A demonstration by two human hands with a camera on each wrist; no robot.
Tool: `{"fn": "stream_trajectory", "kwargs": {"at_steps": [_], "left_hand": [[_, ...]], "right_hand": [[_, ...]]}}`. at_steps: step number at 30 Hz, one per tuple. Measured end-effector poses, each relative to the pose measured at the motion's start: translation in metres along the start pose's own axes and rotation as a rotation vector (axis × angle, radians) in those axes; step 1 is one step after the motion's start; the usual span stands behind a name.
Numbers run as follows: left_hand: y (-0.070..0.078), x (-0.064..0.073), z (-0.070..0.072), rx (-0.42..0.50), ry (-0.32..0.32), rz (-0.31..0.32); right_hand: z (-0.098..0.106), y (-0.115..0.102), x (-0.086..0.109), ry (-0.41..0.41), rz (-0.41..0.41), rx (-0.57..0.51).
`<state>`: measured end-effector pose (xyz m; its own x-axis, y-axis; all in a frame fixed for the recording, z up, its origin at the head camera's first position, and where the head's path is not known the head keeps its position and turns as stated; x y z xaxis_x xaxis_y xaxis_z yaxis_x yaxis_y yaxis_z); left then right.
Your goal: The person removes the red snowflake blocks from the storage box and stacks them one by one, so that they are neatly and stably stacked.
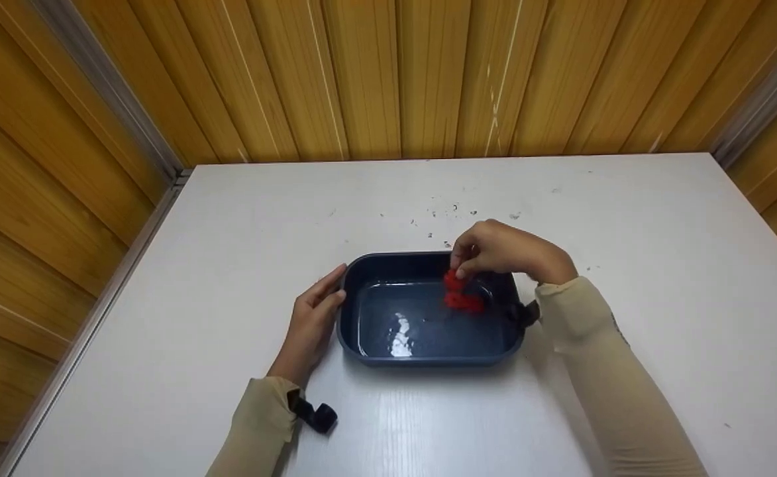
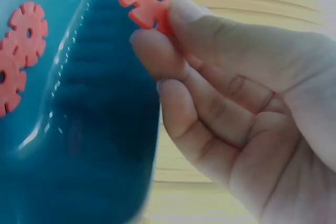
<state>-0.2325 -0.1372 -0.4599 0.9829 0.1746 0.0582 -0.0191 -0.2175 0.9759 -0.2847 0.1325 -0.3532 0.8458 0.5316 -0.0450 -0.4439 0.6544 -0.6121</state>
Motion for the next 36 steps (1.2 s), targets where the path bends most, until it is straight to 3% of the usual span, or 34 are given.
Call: {"fn": "stream_trajectory", "kwargs": {"at_steps": [16,26,36], "left_hand": [[0.000,-0.002,0.005,-0.003,0.008,-0.001],[0.001,-0.001,0.006,-0.016,0.012,-0.004],[0.000,0.000,0.005,-0.017,0.021,0.002]], "right_hand": [[0.038,0.020,0.020,0.135,-0.094,-0.006],[0.053,0.050,0.041,0.259,-0.199,-0.056],[0.056,0.086,0.062,0.345,-0.357,-0.030]]}}
Point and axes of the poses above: each hand's wrist, its own x-axis away from the middle knuckle, its own z-axis out of the back of the hand, y = z × x, the point moved 5 cm from there along -x, towards the middle knuckle, and after that the axes turned 15 degrees about y, right-handed, at the moved point
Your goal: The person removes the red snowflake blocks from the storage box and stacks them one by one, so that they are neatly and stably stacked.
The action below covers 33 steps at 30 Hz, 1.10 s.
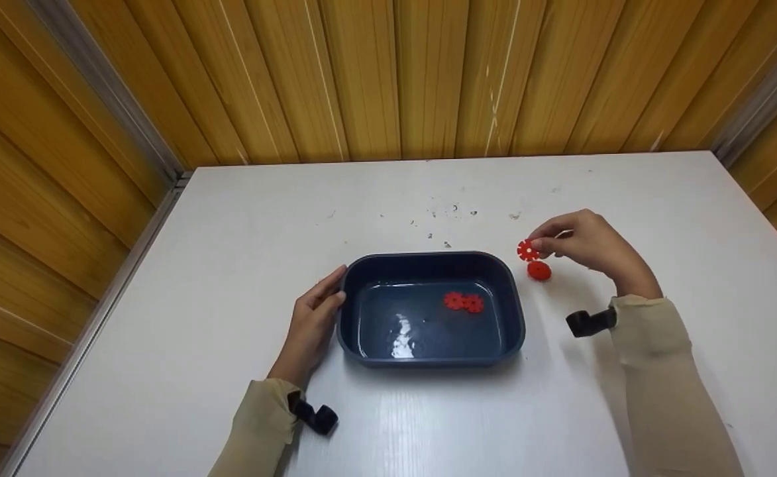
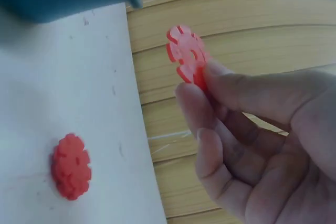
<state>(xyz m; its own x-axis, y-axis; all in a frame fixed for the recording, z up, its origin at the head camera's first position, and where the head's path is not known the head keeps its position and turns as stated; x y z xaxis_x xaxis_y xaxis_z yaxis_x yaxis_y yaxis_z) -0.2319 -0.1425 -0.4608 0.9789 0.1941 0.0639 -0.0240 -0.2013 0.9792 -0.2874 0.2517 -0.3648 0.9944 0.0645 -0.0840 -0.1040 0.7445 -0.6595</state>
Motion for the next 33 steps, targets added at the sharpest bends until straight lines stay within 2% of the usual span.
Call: {"fn": "stream_trajectory", "kwargs": {"at_steps": [8,12,22,33], "left_hand": [[-0.001,0.001,-0.001,-0.017,-0.024,-0.011],[0.001,0.001,-0.002,-0.006,-0.030,-0.014],[0.002,0.002,-0.002,0.011,-0.025,-0.015],[0.001,0.002,-0.001,0.019,-0.013,-0.003]], "right_hand": [[-0.004,0.028,0.003,0.024,-0.133,0.012],[-0.007,0.037,0.003,0.034,-0.165,0.012],[-0.014,0.051,0.005,0.065,-0.163,0.035],[-0.018,0.058,0.007,0.091,-0.158,0.013]]}}
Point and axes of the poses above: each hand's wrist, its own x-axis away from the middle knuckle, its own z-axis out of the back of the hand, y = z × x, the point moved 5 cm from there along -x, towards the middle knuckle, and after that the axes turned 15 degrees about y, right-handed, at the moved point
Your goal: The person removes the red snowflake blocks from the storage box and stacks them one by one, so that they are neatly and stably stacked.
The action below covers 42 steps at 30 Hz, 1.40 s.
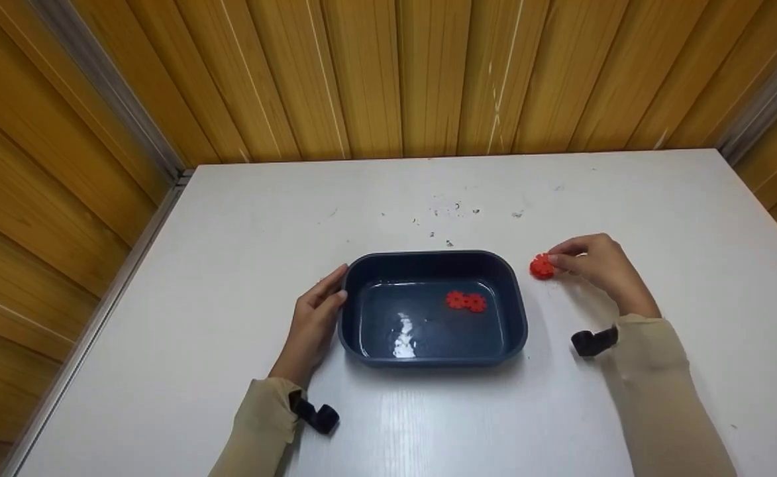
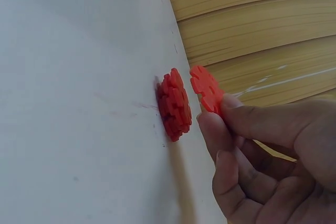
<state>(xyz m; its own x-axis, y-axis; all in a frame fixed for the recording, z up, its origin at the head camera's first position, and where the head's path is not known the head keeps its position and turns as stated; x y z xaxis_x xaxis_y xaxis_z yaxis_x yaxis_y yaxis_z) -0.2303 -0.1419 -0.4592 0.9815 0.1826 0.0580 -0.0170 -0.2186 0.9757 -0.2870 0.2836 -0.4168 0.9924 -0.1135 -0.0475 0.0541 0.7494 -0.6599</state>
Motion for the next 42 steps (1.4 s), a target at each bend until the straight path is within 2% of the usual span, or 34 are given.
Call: {"fn": "stream_trajectory", "kwargs": {"at_steps": [9,21,29,36,42], "left_hand": [[-0.0007,-0.0006,-0.0024,-0.013,0.004,0.005],[-0.0011,-0.0012,-0.0006,-0.006,-0.002,0.000],[-0.0013,-0.0017,-0.0004,-0.007,-0.003,0.004],[-0.0002,-0.0017,0.0001,-0.048,-0.014,-0.034],[-0.0009,-0.0015,0.0006,-0.053,-0.006,-0.031]], "right_hand": [[-0.0001,0.0075,0.0023,-0.006,-0.027,-0.023],[-0.0043,0.0056,0.0009,-0.040,-0.073,-0.020],[-0.0046,0.0080,-0.0001,-0.031,-0.077,-0.020],[-0.0042,0.0072,-0.0004,-0.019,-0.071,-0.021],[-0.0050,0.0086,-0.0007,-0.016,-0.076,-0.014]]}}
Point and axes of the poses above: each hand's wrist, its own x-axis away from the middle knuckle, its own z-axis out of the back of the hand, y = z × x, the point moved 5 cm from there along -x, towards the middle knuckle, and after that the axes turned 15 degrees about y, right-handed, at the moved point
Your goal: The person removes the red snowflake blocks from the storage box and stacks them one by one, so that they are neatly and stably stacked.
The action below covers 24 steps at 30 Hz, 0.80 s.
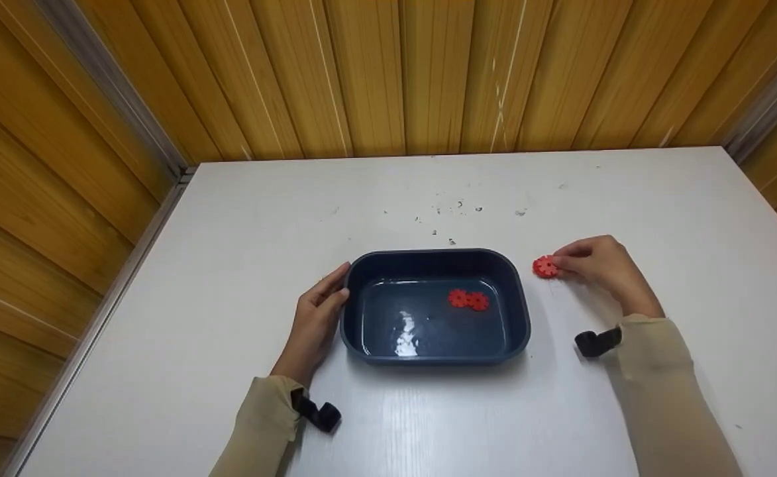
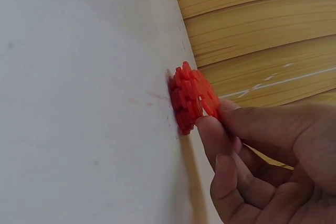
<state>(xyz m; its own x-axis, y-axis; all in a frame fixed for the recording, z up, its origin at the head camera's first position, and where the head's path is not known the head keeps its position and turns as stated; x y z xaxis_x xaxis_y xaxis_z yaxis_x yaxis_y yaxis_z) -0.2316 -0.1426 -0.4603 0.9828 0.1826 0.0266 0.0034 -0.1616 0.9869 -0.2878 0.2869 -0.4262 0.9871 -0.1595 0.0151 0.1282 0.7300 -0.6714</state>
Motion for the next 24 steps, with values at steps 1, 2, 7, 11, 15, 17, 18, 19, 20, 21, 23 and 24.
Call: {"fn": "stream_trajectory", "kwargs": {"at_steps": [1,2,7,11,15,17,18,19,20,21,23,24], "left_hand": [[-0.0001,0.0000,0.0001,0.003,0.002,0.002],[-0.0001,-0.0001,0.0003,0.004,0.004,0.002],[0.0002,-0.0004,0.0008,0.010,0.015,0.008],[0.0006,0.0000,0.0012,0.010,0.023,0.011],[0.0005,0.0002,0.0016,0.012,0.024,0.009],[0.0004,0.0002,0.0016,0.017,0.024,0.010],[0.0000,0.0002,0.0016,0.020,0.024,0.014],[-0.0004,0.0003,0.0015,0.021,0.024,0.019],[-0.0005,0.0005,0.0012,0.023,0.023,0.023],[-0.0006,0.0005,0.0008,0.025,0.022,0.026],[-0.0008,0.0008,0.0002,0.024,0.022,0.032],[-0.0010,0.0009,0.0000,0.026,0.023,0.035]], "right_hand": [[0.0000,-0.0001,-0.0001,0.000,0.002,0.004],[0.0002,-0.0002,-0.0003,0.001,0.004,0.007],[0.0015,-0.0003,-0.0006,-0.004,-0.008,0.002],[0.0024,0.0003,-0.0012,-0.010,-0.021,-0.004],[0.0021,0.0001,-0.0015,-0.012,-0.027,0.005],[0.0017,0.0001,-0.0010,-0.018,-0.038,0.008],[0.0017,0.0003,-0.0008,-0.021,-0.040,0.008],[0.0019,0.0007,-0.0005,-0.023,-0.043,0.007],[0.0024,0.0011,-0.0001,-0.024,-0.045,0.007],[0.0030,0.0012,0.0004,-0.025,-0.046,0.004],[0.0046,0.0014,0.0013,-0.026,-0.046,0.001],[0.0056,0.0009,0.0018,-0.024,-0.043,-0.004]]}}
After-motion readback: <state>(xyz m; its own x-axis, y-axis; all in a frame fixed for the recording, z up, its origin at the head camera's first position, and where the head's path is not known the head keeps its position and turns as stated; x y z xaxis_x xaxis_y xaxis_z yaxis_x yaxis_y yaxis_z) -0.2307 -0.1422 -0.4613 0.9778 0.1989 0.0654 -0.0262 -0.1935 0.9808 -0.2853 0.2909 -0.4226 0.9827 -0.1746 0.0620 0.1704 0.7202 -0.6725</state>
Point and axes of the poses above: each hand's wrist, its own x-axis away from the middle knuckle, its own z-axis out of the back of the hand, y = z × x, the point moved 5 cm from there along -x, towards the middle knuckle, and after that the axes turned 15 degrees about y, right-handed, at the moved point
